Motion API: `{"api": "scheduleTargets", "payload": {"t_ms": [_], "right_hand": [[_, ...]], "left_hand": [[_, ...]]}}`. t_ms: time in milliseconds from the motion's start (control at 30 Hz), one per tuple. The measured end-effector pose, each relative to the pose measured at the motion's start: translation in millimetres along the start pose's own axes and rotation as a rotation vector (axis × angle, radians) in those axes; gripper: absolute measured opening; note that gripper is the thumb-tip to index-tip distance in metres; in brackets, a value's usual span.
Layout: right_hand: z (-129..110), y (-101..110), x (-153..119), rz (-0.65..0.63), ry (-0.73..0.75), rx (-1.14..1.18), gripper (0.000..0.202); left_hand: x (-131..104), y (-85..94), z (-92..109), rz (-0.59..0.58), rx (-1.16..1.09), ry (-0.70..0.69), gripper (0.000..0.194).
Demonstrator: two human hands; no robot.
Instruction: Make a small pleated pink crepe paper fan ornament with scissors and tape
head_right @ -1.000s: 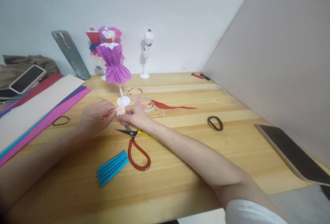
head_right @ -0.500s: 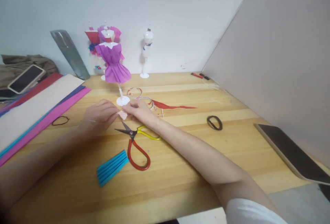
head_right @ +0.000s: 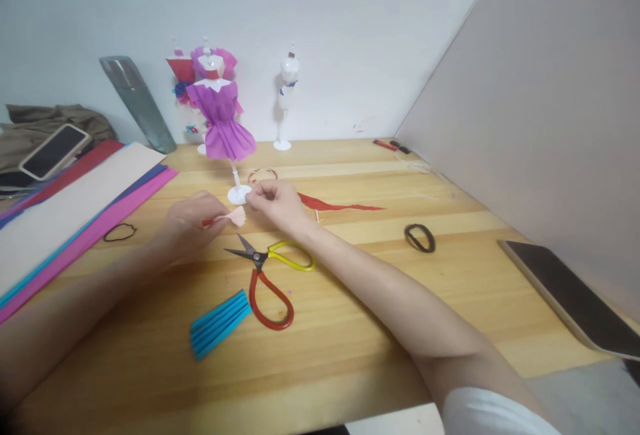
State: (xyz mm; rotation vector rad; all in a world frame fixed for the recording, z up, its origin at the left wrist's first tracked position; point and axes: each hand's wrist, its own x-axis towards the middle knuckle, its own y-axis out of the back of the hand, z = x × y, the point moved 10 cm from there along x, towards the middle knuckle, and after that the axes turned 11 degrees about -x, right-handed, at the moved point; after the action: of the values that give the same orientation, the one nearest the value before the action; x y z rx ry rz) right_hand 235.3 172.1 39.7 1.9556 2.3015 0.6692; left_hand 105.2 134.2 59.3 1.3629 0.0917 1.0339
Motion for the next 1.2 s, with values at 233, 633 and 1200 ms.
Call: {"api": "scheduleTargets", "payload": {"t_ms": [233, 633, 1200], "right_hand": [[-2, -1, -2, -0.039, 0.067, -0.180, 0.018], [-34, -52, -32, -0.159, 0.564, -0.842, 0.017], [-10, -43, -17, -0.110, 0.431, -0.953, 0.011]], "left_hand": [[-5, -4.7, -32, -0.009, -0.024, 0.239, 0.014], [-6, -16.9, 5, -0.067, 0.050, 0.029, 0.017], [-9, 11.3, -91, -0.204, -0.023, 0.486, 0.023]]}}
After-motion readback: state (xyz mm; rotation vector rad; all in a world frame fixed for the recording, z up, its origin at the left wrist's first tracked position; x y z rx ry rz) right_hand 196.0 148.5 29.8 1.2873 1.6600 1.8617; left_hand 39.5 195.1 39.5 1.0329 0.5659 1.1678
